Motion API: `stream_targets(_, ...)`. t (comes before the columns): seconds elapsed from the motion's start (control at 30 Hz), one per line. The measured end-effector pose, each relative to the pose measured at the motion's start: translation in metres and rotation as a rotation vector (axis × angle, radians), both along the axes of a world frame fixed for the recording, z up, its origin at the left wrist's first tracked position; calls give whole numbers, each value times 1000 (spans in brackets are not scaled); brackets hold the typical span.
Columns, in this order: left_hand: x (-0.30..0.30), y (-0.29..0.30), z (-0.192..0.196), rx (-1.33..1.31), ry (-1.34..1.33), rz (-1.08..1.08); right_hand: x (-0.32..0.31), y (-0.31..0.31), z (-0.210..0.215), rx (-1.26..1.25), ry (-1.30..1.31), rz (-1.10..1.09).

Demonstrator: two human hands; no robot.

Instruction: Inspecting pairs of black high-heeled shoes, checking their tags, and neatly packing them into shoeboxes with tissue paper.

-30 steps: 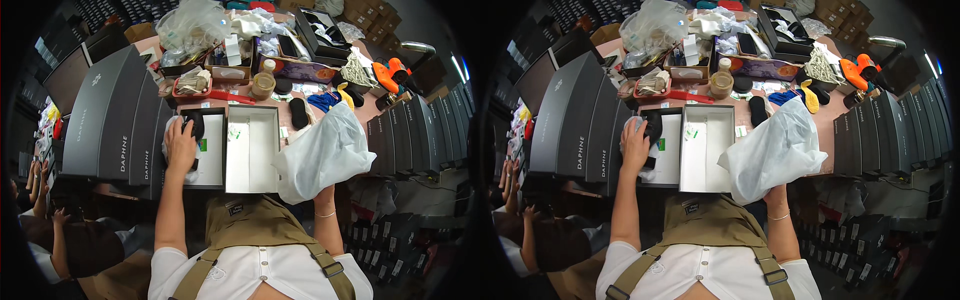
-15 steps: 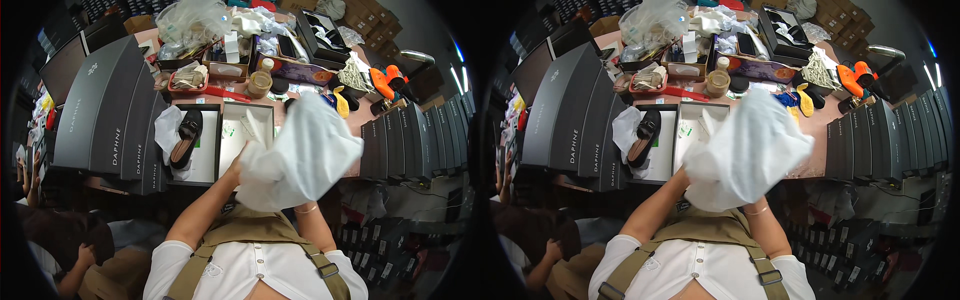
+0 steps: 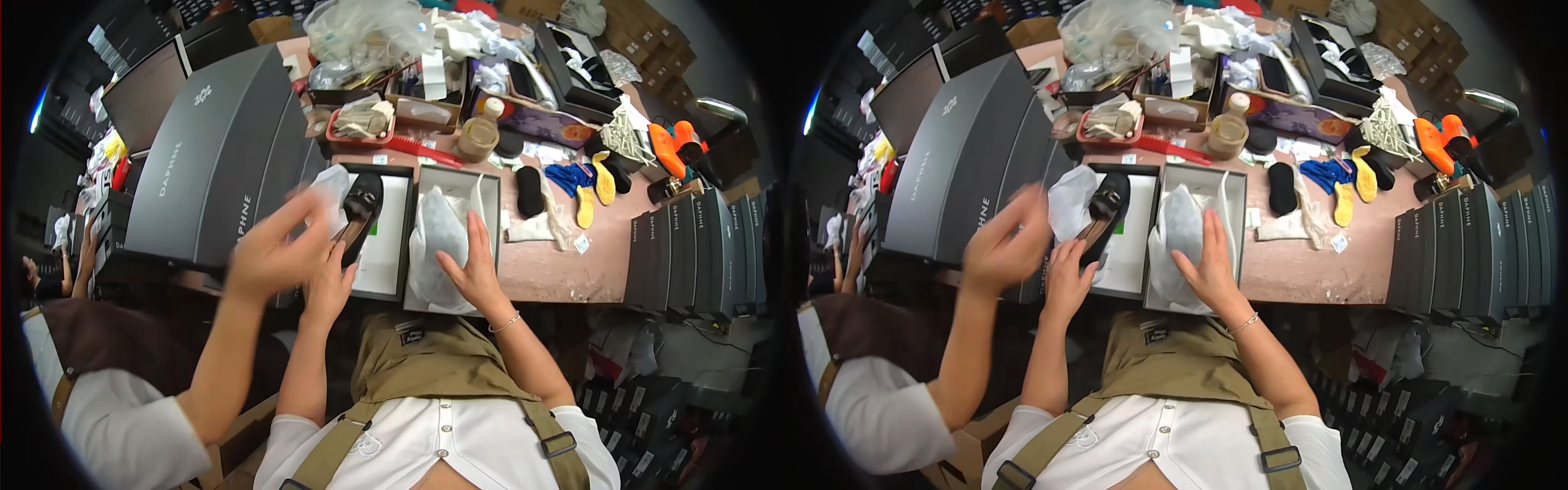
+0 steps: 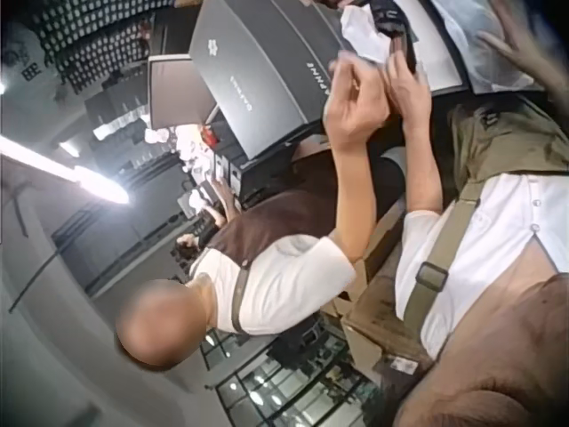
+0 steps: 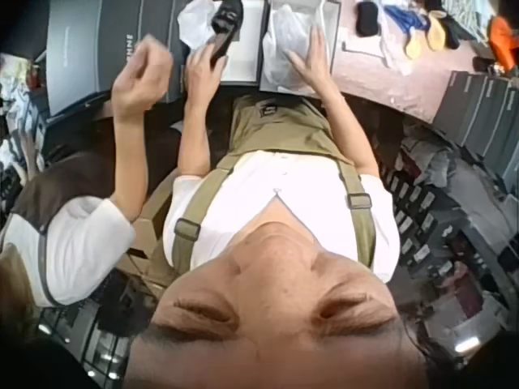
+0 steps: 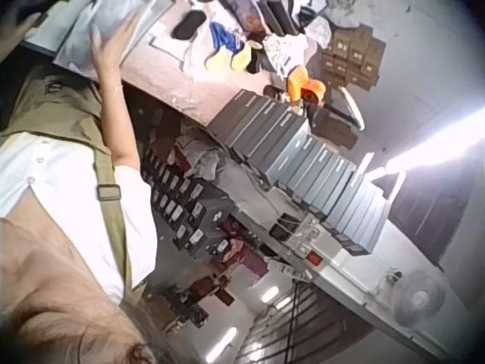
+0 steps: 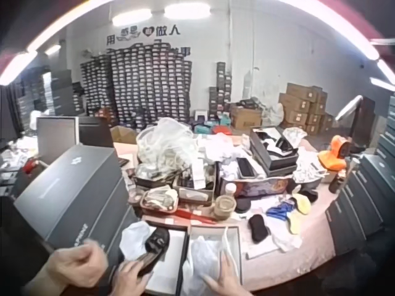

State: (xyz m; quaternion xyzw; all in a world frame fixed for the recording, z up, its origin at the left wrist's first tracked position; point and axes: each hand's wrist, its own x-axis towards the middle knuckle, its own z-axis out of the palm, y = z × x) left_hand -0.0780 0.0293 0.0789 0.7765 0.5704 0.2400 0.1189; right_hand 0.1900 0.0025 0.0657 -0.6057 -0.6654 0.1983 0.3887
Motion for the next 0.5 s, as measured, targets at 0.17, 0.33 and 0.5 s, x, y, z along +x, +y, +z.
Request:
stream_targets(0.17, -11, -20, -35, -36, -98, 12, -54, -3, 23, -550, 370, 550)
stream_targets(0.33, 28, -26, -8, -103, -244, -16, -73, 11, -13, -400, 280, 499)
stream_targets(0.5, 33, -41, 22, -181, -352, -22, -78, -2, -3, -172, 284, 501)
